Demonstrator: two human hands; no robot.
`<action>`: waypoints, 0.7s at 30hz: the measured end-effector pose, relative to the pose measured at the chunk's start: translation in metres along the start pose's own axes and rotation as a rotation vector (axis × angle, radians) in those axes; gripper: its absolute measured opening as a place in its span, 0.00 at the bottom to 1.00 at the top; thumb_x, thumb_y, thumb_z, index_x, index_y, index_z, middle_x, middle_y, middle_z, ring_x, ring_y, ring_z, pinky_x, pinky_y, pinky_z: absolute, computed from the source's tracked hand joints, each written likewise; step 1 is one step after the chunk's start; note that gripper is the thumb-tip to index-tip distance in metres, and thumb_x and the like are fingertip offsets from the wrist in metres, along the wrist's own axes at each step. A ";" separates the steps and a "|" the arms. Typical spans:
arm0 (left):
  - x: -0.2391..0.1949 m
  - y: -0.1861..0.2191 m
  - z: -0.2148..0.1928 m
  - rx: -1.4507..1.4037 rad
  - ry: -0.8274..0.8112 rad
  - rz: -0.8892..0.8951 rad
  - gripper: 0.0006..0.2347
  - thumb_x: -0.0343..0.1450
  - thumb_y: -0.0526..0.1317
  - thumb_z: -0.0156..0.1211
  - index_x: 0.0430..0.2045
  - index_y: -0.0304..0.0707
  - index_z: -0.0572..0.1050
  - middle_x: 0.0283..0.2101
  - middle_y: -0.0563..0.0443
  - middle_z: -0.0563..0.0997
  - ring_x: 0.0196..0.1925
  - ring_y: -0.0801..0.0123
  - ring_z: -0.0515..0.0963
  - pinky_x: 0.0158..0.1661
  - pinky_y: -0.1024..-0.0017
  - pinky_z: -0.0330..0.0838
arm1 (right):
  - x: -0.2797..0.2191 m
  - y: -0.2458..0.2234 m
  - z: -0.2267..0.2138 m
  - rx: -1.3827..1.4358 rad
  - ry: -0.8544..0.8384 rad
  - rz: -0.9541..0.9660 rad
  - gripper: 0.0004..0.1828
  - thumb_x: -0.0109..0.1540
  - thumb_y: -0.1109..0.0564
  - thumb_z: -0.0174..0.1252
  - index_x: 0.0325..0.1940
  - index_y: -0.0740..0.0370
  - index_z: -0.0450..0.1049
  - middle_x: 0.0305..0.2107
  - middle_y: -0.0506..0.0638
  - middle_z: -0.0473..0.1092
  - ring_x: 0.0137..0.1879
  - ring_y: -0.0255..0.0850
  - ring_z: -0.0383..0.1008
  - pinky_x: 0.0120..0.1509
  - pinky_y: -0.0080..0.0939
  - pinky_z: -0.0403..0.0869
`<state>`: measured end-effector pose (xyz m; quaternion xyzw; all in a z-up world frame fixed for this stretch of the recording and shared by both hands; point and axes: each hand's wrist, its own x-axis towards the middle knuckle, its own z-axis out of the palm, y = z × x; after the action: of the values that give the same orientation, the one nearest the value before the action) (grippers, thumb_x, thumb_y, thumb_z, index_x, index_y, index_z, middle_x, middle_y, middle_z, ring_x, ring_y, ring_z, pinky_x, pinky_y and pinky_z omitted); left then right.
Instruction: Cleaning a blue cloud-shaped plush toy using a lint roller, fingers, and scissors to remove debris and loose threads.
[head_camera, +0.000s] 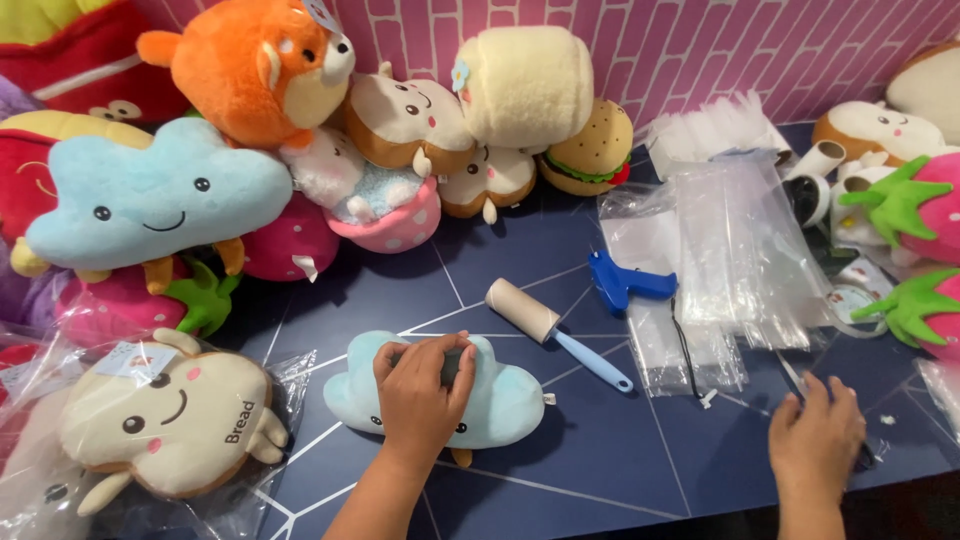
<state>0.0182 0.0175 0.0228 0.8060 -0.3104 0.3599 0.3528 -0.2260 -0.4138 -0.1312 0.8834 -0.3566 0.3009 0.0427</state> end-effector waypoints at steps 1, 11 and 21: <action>0.000 -0.001 0.001 0.008 0.011 0.000 0.03 0.73 0.40 0.60 0.31 0.44 0.78 0.35 0.64 0.86 0.35 0.80 0.83 0.50 0.71 0.60 | -0.003 0.013 0.005 0.008 0.007 -0.008 0.23 0.68 0.59 0.54 0.67 0.71 0.77 0.64 0.74 0.69 0.72 0.68 0.66 0.73 0.67 0.63; -0.001 0.001 -0.001 -0.013 -0.047 -0.007 0.05 0.75 0.41 0.55 0.33 0.44 0.78 0.35 0.64 0.85 0.35 0.76 0.83 0.52 0.69 0.59 | 0.004 0.095 0.048 -0.299 -0.499 0.338 0.24 0.66 0.49 0.58 0.67 0.36 0.77 0.58 0.63 0.70 0.65 0.59 0.67 0.72 0.54 0.66; 0.003 0.004 -0.006 -0.043 -0.107 0.051 0.11 0.66 0.50 0.66 0.33 0.47 0.76 0.37 0.67 0.84 0.37 0.77 0.82 0.51 0.68 0.57 | 0.009 0.065 -0.007 -0.093 -0.664 0.348 0.32 0.60 0.60 0.66 0.69 0.50 0.75 0.55 0.67 0.74 0.58 0.63 0.77 0.68 0.55 0.73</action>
<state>0.0146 0.0192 0.0301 0.8081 -0.3568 0.3184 0.3438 -0.2670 -0.4651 -0.1294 0.8562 -0.5091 -0.0155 -0.0867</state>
